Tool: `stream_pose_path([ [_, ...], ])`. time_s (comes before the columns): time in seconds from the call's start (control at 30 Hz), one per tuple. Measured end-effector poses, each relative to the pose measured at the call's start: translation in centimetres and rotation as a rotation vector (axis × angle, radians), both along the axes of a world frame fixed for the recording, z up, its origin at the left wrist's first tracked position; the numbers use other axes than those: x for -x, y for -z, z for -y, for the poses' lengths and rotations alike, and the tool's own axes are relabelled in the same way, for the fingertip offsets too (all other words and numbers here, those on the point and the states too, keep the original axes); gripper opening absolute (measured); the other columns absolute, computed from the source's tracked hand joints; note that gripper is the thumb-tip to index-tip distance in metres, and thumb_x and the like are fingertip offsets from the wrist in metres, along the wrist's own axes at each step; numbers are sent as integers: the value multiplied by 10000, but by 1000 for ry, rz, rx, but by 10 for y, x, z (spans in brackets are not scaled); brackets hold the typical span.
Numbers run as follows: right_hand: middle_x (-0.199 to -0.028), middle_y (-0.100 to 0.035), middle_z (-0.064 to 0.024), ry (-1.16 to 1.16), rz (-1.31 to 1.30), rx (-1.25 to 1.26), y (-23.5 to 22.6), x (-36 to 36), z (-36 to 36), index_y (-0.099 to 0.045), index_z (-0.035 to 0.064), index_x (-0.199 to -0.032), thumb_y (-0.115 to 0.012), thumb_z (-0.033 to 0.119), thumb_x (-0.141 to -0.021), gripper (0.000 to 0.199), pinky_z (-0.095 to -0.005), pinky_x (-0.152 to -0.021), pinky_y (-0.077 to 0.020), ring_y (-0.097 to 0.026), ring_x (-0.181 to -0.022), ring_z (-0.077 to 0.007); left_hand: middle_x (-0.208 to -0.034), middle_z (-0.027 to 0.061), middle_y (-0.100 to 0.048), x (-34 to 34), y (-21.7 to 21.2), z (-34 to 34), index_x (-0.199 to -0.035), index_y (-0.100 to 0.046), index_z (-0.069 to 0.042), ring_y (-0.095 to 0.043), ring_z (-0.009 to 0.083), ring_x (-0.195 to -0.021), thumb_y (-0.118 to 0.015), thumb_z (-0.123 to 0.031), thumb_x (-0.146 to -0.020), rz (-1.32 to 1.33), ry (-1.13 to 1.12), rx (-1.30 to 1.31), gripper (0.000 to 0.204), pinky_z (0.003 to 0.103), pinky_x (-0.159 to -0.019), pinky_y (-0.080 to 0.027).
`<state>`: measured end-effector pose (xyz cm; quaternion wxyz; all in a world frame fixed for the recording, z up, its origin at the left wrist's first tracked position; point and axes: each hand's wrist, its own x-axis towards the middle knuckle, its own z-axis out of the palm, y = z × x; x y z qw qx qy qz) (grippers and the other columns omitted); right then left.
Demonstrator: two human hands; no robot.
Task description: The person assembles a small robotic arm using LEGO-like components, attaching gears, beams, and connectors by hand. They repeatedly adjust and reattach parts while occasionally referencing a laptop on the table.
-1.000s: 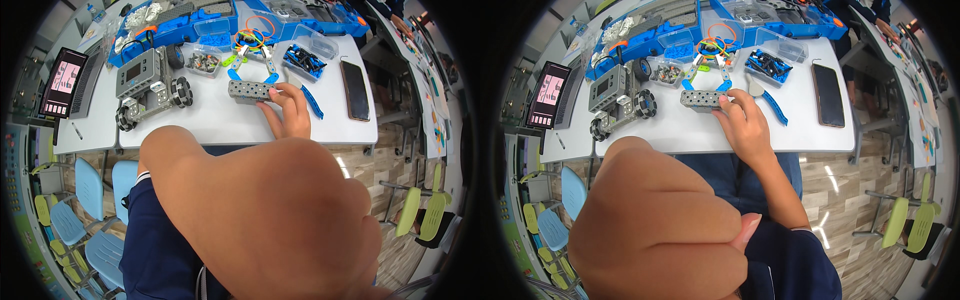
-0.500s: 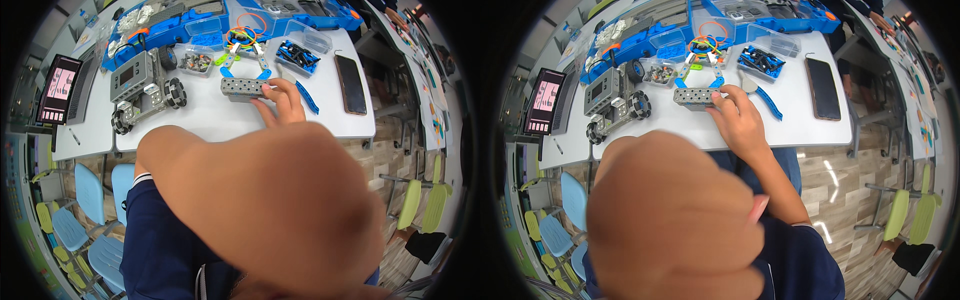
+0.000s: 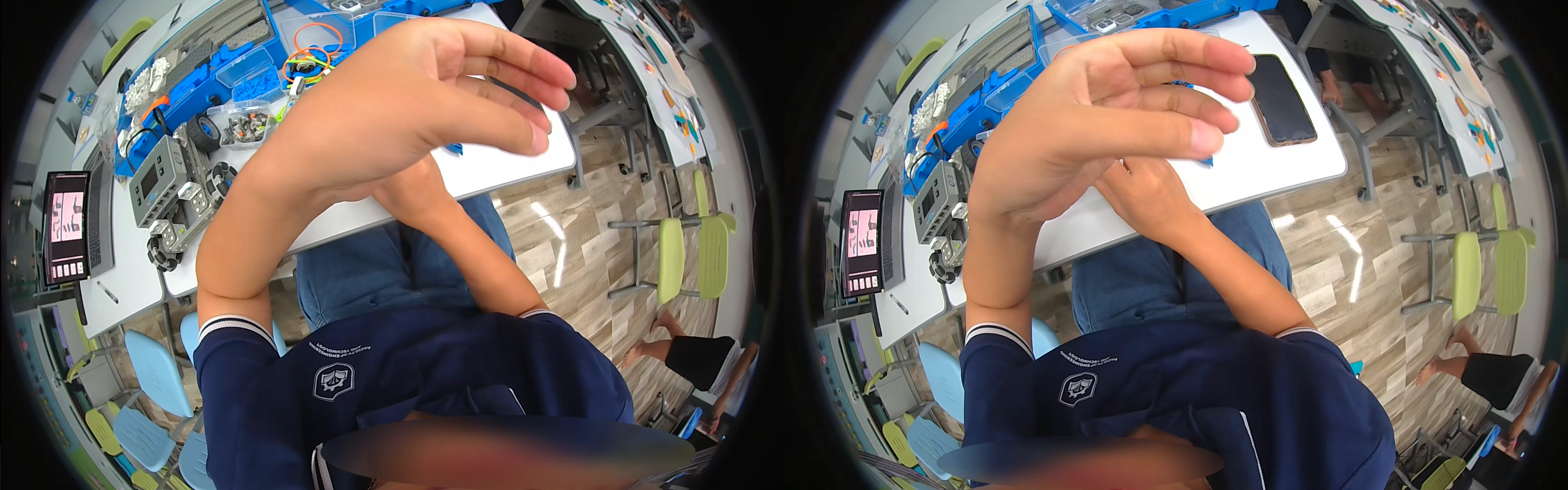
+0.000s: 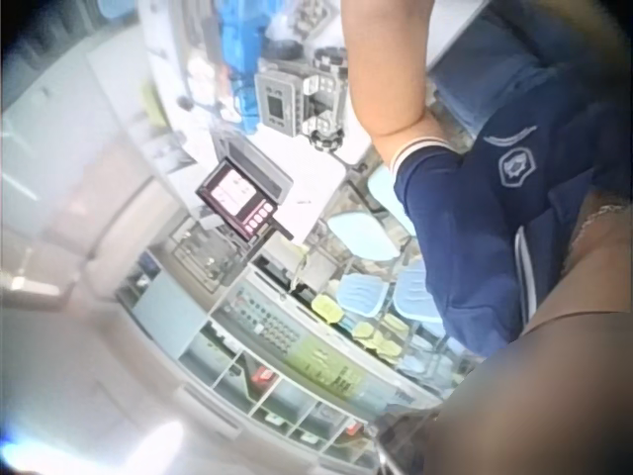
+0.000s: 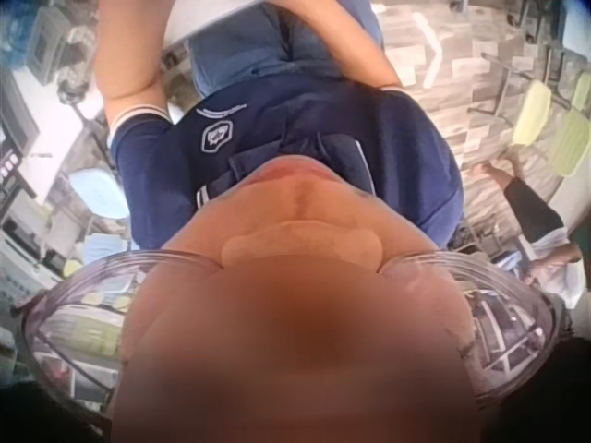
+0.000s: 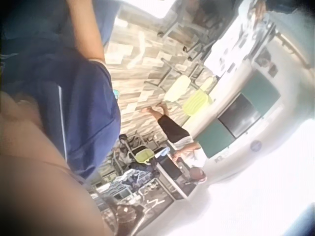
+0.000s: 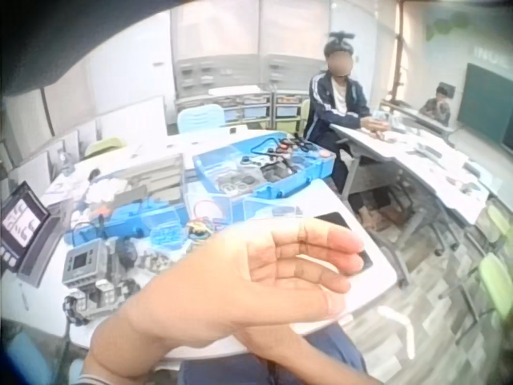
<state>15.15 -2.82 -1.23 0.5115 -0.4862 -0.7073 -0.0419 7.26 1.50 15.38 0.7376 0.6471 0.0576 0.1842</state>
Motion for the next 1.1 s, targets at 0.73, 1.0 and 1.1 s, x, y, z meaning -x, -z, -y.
stream_pose_path([
  [0.73,-1013,-602,-216,-21,-75,34,-2,3,3,-621,26,-1072,-655,85,-856,227,-483,-682,-501,-609,-885,-411,-1333,199,-555,2,8,-6,-1308,-510,138,-560,256,-1243,-602,-73,-978,135,107,511,403,342,-1111,-442],
  [1.0,-847,-574,-172,-13,-43,-32,6,1,-1,-624,21,-971,-686,51,-817,168,-462,-596,-477,-589,-752,-365,-1302,214,-588,-3,15,-14,-1293,-527,142,-582,267,-1228,-600,-77,-980,144,94,531,389,355,-1115,-454],
  [1.1,-834,-574,-173,-14,-48,-55,5,2,-1,-625,24,-964,-689,45,-810,169,-459,-584,-472,-585,-739,-362,-1292,223,-596,-4,10,-11,-1293,-525,144,-591,273,-1221,-602,-74,-979,146,94,533,390,357,-1109,-465],
])
